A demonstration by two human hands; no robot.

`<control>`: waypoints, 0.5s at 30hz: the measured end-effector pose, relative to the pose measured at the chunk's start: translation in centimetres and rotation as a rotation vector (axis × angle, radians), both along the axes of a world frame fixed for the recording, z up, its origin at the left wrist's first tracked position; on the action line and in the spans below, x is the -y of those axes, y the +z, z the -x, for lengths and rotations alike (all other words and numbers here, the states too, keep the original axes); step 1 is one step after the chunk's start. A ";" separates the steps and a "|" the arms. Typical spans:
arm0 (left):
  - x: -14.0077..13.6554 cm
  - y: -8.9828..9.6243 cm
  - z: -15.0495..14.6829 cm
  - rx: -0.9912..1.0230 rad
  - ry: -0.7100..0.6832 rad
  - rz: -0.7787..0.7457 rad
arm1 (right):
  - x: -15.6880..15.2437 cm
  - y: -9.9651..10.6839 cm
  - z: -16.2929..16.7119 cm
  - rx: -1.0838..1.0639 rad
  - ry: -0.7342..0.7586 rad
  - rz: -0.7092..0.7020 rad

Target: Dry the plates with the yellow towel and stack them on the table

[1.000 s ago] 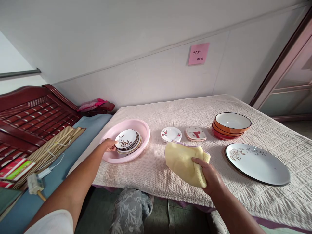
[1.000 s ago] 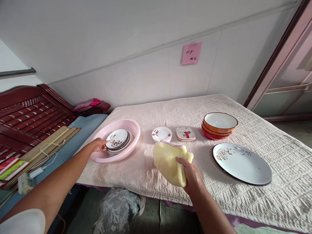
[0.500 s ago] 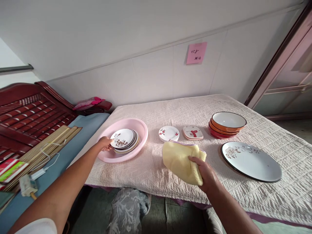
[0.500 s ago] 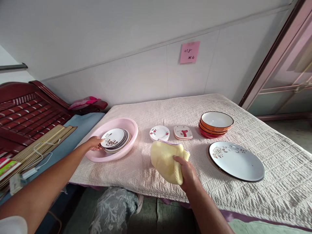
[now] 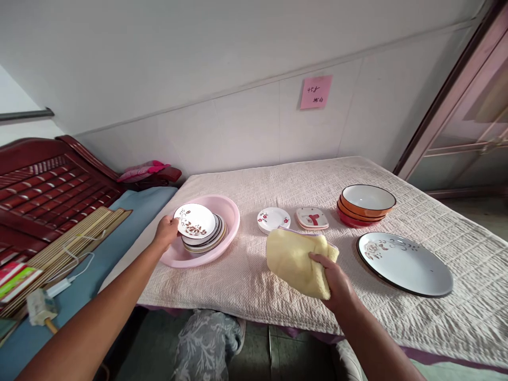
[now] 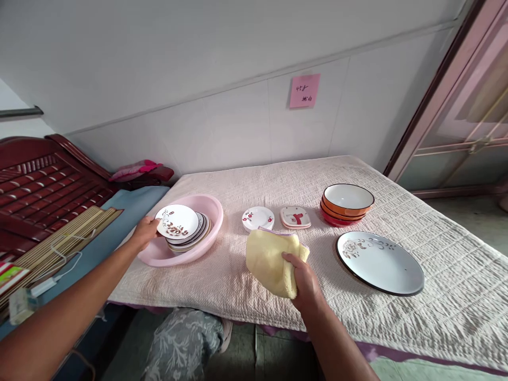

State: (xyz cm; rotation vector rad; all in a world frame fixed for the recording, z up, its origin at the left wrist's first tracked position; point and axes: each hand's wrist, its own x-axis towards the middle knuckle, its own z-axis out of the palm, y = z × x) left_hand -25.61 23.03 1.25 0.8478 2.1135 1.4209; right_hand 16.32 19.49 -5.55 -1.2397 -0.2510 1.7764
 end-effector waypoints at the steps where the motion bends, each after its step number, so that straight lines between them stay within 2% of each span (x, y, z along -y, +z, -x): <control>1: 0.1 0.3 -0.9 0.017 0.000 -0.039 | -0.2 0.0 -0.2 -0.015 -0.013 -0.013; 6: 0.8 0.5 -7.7 0.217 -0.097 -0.182 | -1.4 -1.6 -1.5 -0.073 -0.083 -0.092; 8: 1.1 -0.1 -11.4 0.577 -0.194 -0.290 | -1.8 -2.6 -2.0 -0.101 -0.088 -0.135; 9: 1.2 -0.6 -13.3 0.714 -0.234 -0.296 | -1.9 -3.1 -2.2 -0.110 -0.090 -0.156; 11: 1.4 -1.9 -16.9 0.855 -0.217 -0.277 | -2.0 -3.7 -2.3 -0.099 -0.101 -0.180; 15: 1.7 -5.5 -22.1 0.927 -0.166 -0.169 | -2.0 -3.4 -2.0 -0.039 -0.178 -0.324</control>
